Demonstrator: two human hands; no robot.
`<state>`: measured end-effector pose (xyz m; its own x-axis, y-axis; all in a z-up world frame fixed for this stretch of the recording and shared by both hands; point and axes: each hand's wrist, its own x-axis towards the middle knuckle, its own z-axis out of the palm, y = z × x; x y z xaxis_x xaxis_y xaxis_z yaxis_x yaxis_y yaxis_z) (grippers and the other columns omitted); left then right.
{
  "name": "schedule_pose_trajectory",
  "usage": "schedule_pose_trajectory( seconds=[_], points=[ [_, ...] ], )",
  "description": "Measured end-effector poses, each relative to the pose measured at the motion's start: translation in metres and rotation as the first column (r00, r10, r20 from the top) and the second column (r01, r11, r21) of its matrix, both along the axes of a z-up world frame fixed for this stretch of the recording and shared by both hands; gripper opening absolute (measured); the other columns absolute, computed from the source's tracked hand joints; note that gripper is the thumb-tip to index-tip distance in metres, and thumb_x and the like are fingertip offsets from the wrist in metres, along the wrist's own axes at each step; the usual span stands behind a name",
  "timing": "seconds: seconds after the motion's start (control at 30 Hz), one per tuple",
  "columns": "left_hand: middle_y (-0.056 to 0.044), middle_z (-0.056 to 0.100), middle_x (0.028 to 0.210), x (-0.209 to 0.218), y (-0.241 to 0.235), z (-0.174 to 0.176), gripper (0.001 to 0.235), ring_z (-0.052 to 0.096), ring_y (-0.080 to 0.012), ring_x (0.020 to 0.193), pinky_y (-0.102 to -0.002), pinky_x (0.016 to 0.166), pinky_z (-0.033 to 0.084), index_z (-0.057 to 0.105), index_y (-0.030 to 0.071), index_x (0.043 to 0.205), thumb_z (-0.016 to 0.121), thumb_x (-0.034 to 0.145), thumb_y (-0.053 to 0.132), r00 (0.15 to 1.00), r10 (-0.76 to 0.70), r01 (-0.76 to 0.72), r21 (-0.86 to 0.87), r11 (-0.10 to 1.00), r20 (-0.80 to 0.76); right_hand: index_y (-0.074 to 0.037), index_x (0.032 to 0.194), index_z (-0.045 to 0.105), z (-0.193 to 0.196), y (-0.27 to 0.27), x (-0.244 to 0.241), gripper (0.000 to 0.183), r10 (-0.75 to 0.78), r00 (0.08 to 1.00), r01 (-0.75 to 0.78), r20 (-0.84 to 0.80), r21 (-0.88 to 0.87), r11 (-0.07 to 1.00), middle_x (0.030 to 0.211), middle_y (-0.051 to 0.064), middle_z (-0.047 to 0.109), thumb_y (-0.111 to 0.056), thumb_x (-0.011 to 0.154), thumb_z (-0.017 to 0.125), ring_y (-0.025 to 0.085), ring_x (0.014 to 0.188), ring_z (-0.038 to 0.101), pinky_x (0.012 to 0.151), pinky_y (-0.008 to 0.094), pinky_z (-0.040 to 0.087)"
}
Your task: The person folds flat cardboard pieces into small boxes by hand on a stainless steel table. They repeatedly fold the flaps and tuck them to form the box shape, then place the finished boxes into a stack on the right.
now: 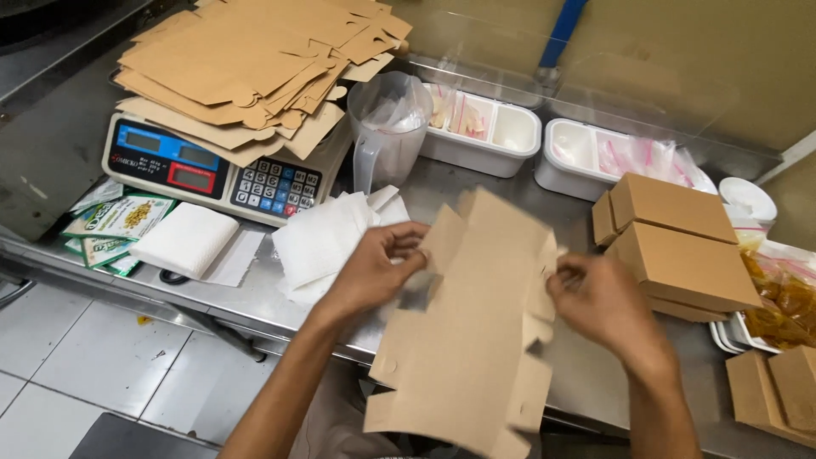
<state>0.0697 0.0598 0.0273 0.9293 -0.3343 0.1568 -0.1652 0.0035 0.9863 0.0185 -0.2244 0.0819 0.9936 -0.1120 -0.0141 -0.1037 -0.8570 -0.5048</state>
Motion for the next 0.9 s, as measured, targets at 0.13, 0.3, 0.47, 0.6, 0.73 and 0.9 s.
schedule_pose_trajectory(
  seconds=[0.13,0.3,0.47,0.6,0.73,0.9],
  points=[
    [-0.002,0.08,0.111,0.0,0.005,0.03,0.021,0.075,-0.011,0.1,-0.027,0.098,0.059,0.074,0.008,0.114,0.067,0.094,0.009,0.978,0.076,-0.072,-0.026,0.997,0.195,-0.005,0.109,0.081,-0.007,-0.027,-0.001,0.017,-0.079,0.947,-0.032,0.312,0.337,0.941,0.091,0.001,0.076,-0.011,0.095,0.073,0.008,0.077,0.062,0.071,0.023,0.049],
    [-0.011,0.077,0.116,-0.024,0.012,0.088,0.016,0.076,-0.025,0.117,-0.037,0.109,0.061,0.069,0.008,0.11,0.055,0.106,0.003,0.803,0.018,0.021,-0.058,0.998,0.595,0.011,0.122,0.067,0.005,-0.031,-0.029,0.013,-0.1,0.675,-0.305,0.731,0.399,0.865,0.11,0.016,0.066,0.006,0.112,0.062,0.021,0.099,0.063,0.09,0.032,0.064],
    [-0.007,0.073,0.128,-0.036,0.025,0.069,0.027,0.063,-0.0315,0.136,-0.051,0.12,0.047,0.072,0.01,0.091,0.055,0.083,-0.008,0.689,-0.14,0.0,0.193,0.981,0.712,-0.001,0.115,0.069,-0.02,-0.048,-0.058,0.034,0.188,0.643,-0.5,0.742,0.22,0.838,0.132,0.023,0.065,-0.002,0.086,0.051,0.036,0.13,0.066,0.12,0.049,0.06],
    [-0.007,0.067,0.138,-0.049,0.027,0.028,0.02,0.056,-0.033,0.138,-0.055,0.109,0.044,0.073,0.014,0.089,0.066,0.078,-0.001,0.647,-0.35,-0.003,0.461,0.887,0.677,-0.012,0.103,0.08,-0.042,-0.043,-0.075,0.04,0.308,0.735,-0.502,0.605,0.18,0.846,0.137,0.02,0.063,0.013,0.082,0.057,0.03,0.125,0.07,0.097,0.032,0.069],
    [-0.01,0.068,0.134,-0.058,0.015,-0.006,0.021,0.056,-0.0354,0.133,-0.05,0.101,0.044,0.071,0.011,0.086,0.057,0.076,-0.002,0.662,-0.446,0.071,0.543,0.837,0.602,-0.019,0.097,0.084,-0.075,-0.046,-0.082,0.035,0.331,0.798,-0.492,0.504,0.227,0.841,0.14,0.018,0.063,0.006,0.089,0.061,0.02,0.095,0.078,0.085,0.03,0.062],
    [-0.013,0.066,0.13,-0.059,-0.002,-0.015,0.02,0.057,-0.0348,0.127,-0.048,0.099,0.044,0.07,0.006,0.089,0.055,0.085,-0.005,0.653,-0.497,0.084,0.598,0.797,0.571,-0.02,0.097,0.085,-0.09,-0.041,-0.083,0.04,0.311,0.813,-0.466,0.492,0.231,0.854,0.142,0.018,0.058,0.009,0.087,0.059,0.03,0.121,0.069,0.092,0.033,0.06]
  ],
)
